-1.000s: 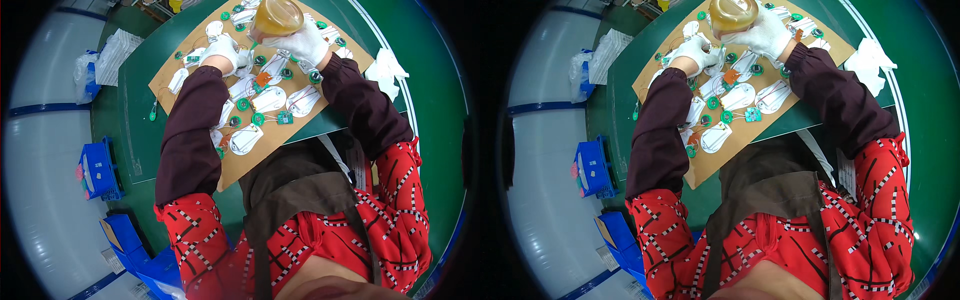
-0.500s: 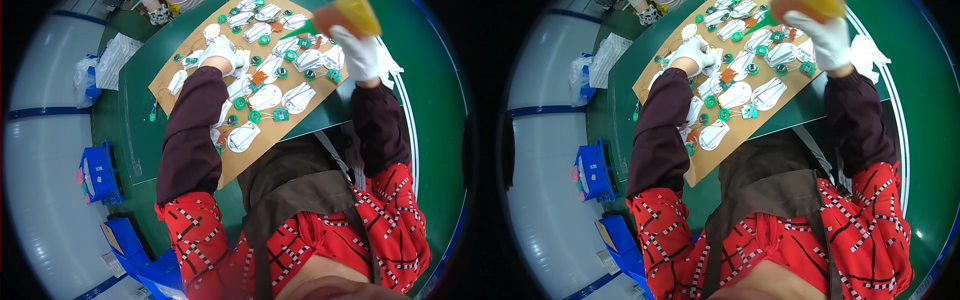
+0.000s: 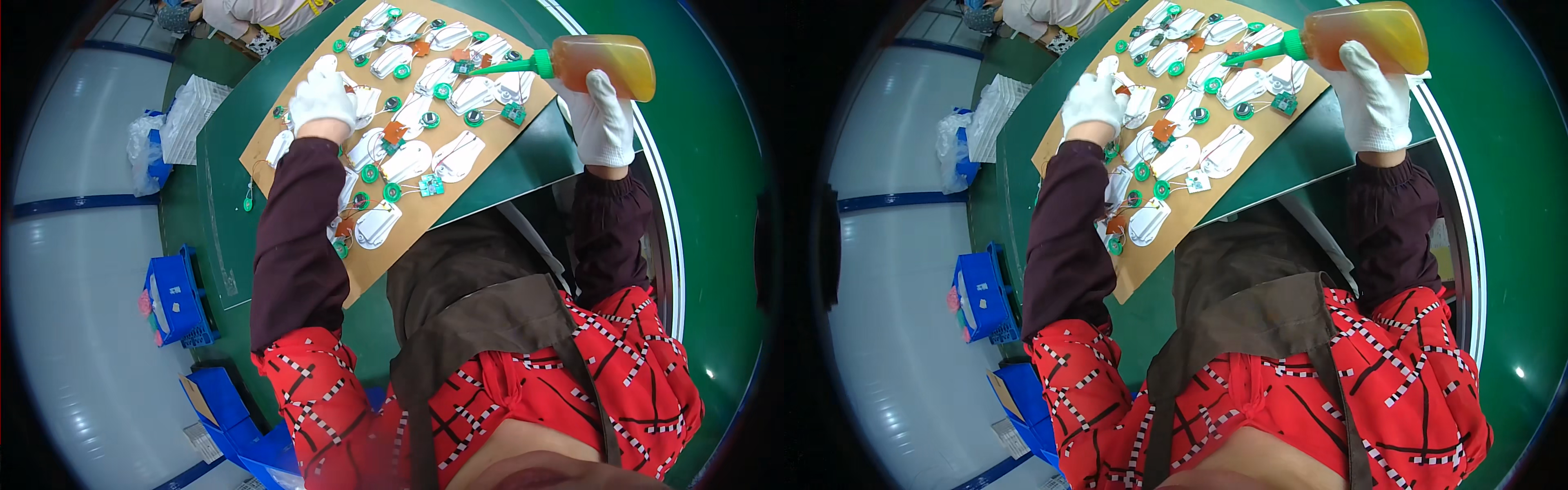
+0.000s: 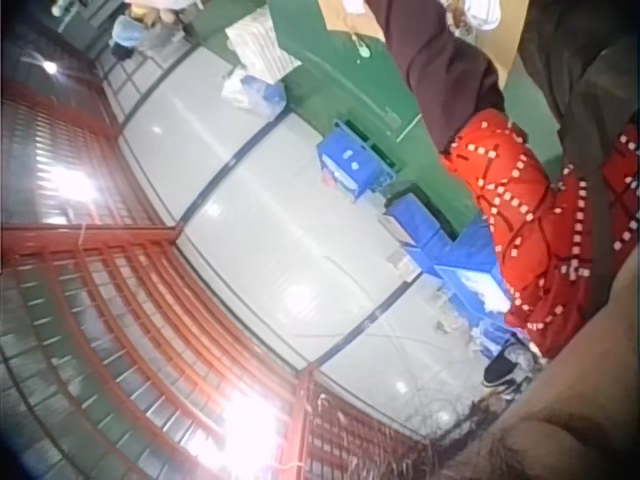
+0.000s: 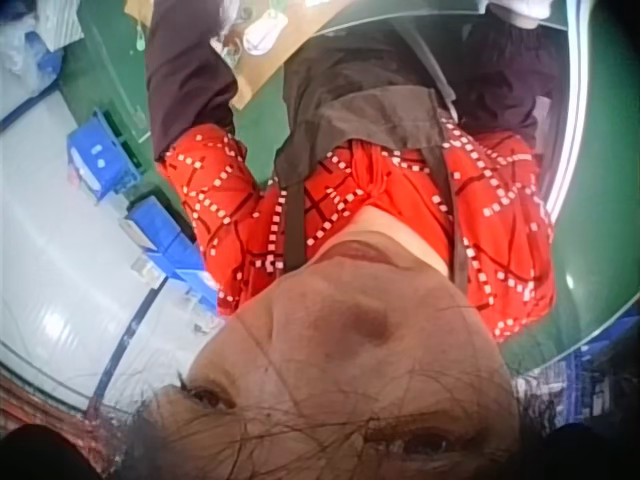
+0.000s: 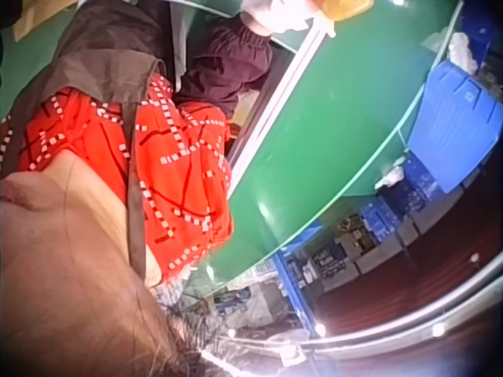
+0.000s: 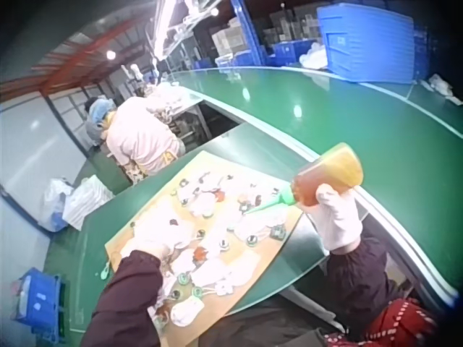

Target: Applying a liquid substance from a squeeze bottle to small white components arranged on a cardboard sheet.

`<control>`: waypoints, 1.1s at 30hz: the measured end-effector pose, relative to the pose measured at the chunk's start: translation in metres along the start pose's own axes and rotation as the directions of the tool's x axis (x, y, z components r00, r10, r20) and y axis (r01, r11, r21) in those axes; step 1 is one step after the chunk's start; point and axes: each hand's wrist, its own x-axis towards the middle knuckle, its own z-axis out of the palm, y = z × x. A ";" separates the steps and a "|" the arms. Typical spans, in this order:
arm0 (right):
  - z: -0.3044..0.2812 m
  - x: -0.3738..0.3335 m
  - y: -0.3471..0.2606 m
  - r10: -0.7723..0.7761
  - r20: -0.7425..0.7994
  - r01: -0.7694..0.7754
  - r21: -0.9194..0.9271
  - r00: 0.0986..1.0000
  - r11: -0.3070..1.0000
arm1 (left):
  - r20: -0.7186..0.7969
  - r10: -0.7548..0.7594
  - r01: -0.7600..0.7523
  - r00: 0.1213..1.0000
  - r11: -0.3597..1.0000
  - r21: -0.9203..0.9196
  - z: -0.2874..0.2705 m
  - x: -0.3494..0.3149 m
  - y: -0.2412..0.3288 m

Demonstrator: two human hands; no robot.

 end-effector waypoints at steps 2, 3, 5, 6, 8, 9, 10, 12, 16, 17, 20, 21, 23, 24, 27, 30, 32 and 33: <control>0.005 -0.004 0.002 -0.030 0.035 0.029 0.013 0.999 0.999 | -0.303 0.274 -0.235 0.913 0.959 0.159 0.005 -0.003 0.009; 0.004 -0.004 0.005 -0.029 0.027 0.029 0.015 0.999 0.999 | -0.275 0.324 -0.299 0.905 0.945 0.131 0.002 -0.010 0.020; -0.001 -0.003 0.014 -0.002 -0.028 0.002 -0.005 1.000 1.000 | 0.046 0.244 -0.243 0.969 0.970 -0.025 -0.001 -0.014 0.041; -0.003 -0.003 0.016 -0.003 -0.028 0.002 -0.004 1.000 1.000 | 0.175 0.212 -0.202 0.962 0.976 -0.076 -0.006 -0.018 0.050; -0.007 -0.003 0.019 0.002 -0.011 -0.002 -0.040 1.000 0.999 | 0.241 0.155 -0.152 0.958 0.988 -0.031 0.009 -0.010 0.056; -0.002 -0.005 0.018 0.009 -0.009 -0.009 -0.016 1.000 1.000 | 0.247 0.107 -0.112 0.963 0.994 0.008 0.012 -0.009 0.059; 0.000 -0.008 0.018 0.009 -0.008 -0.010 -0.022 1.000 1.000 | 0.252 0.057 -0.071 0.966 0.996 0.048 0.016 -0.008 0.060; 0.002 -0.011 0.018 0.023 0.066 -0.022 -0.015 0.998 1.000 | 0.272 0.075 -0.088 0.959 0.995 0.036 0.023 -0.004 0.060; 0.005 -0.011 0.027 0.047 0.045 -0.049 0.046 0.998 0.998 | 0.266 0.087 -0.102 0.960 0.994 0.045 0.016 -0.006 0.065; 0.007 -0.011 0.029 0.053 0.035 -0.055 0.041 0.998 0.998 | 0.261 0.098 -0.119 0.960 0.991 0.066 0.014 -0.010 0.067; 0.008 -0.009 0.036 0.085 0.046 -0.083 -0.052 0.995 0.995 | 0.210 0.139 -0.155 0.968 0.986 0.062 0.022 -0.013 0.063; 0.010 -0.008 0.037 0.086 0.045 -0.082 -0.082 0.995 0.993 | 0.140 0.170 -0.179 0.975 0.982 0.058 0.027 -0.015 0.062; 0.017 -0.003 0.042 0.062 0.054 -0.057 -0.096 0.997 0.994 | 0.037 0.215 -0.218 0.976 0.974 0.065 0.034 -0.017 0.058; 0.022 -0.001 0.045 0.041 0.063 -0.035 -0.102 0.997 0.994 | 0.035 0.206 -0.208 0.978 0.976 0.061 0.032 -0.019 0.055; 0.034 0.003 0.053 0.103 0.114 -0.089 -0.123 0.988 0.988 | -0.007 0.246 -0.246 0.969 0.969 -0.020 0.027 -0.021 0.050; 0.042 0.006 0.061 0.161 0.156 -0.130 -0.191 0.975 0.973 | 0.056 0.237 -0.234 0.970 0.970 -0.059 0.026 -0.017 0.048; 0.041 0.010 0.068 0.114 0.172 -0.084 -0.173 0.978 0.981 | 0.101 0.161 -0.135 0.982 0.965 -0.227 0.017 -0.019 0.050; 0.042 0.010 0.068 0.117 0.177 -0.087 -0.170 0.977 0.982 | 0.112 0.129 -0.089 0.985 0.948 -0.305 0.015 -0.021 0.046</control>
